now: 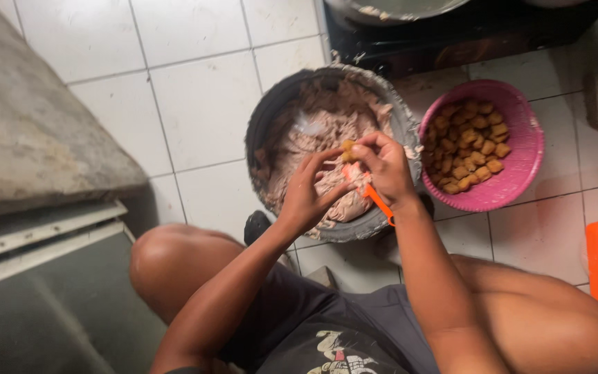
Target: The person sits on the kitchen floor and uses an orange spatula to scoop pink batter from a large basin onto fried food pieces, spreading the batter over each piece by hand and spatula. Coated pieces are placed into an orange tray, with a pink basket of uncoated pieces and pots of hot oil nearby.
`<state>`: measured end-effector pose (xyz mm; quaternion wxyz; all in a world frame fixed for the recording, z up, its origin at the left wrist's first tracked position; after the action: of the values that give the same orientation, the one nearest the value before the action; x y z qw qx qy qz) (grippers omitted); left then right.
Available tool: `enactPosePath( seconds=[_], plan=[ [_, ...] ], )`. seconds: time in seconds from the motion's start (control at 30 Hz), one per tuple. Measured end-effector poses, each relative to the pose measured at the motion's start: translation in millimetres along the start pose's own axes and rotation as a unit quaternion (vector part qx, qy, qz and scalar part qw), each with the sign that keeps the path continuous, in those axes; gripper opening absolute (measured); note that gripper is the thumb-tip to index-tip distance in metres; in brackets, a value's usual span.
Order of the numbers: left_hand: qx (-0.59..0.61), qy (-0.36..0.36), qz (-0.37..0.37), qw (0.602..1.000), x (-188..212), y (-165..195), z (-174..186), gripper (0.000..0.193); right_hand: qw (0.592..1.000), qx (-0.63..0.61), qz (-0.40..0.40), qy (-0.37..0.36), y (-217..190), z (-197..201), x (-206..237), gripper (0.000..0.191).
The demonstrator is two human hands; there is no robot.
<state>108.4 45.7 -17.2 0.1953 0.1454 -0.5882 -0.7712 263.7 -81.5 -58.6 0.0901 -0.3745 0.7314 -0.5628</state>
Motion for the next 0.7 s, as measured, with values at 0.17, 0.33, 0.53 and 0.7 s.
enactPosePath(
  seconds=[0.17,0.33,0.53,0.7],
  plan=[
    [0.029,0.107,-0.017,0.994,6,10,17,0.038,0.988,-0.14,-0.031,-0.056,-9,-61,32,0.009],
    [-0.004,0.132,-0.031,0.991,20,7,32,0.02,0.984,-0.145,-0.038,-0.095,-15,-75,41,0.009],
    [0.263,0.008,0.05,0.963,11,-8,43,0.011,0.968,-0.193,-0.087,-0.137,-15,-78,53,0.009],
    [0.205,-0.053,0.108,0.971,14,-5,53,0.027,0.966,-0.2,-0.079,-0.145,-9,-68,49,0.01]
  ],
)
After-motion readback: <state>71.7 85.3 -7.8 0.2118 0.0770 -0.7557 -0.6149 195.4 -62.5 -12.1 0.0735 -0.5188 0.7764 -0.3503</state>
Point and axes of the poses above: each hand's wrist, its own x-axis away from the middle knuckle, its own z-axis out of the back of the hand, y = z × x, the point moved 2 cm from there along -x, towards the middle knuckle, and after that the axes turned 8 degrees about -x, right-handed, at the moved point
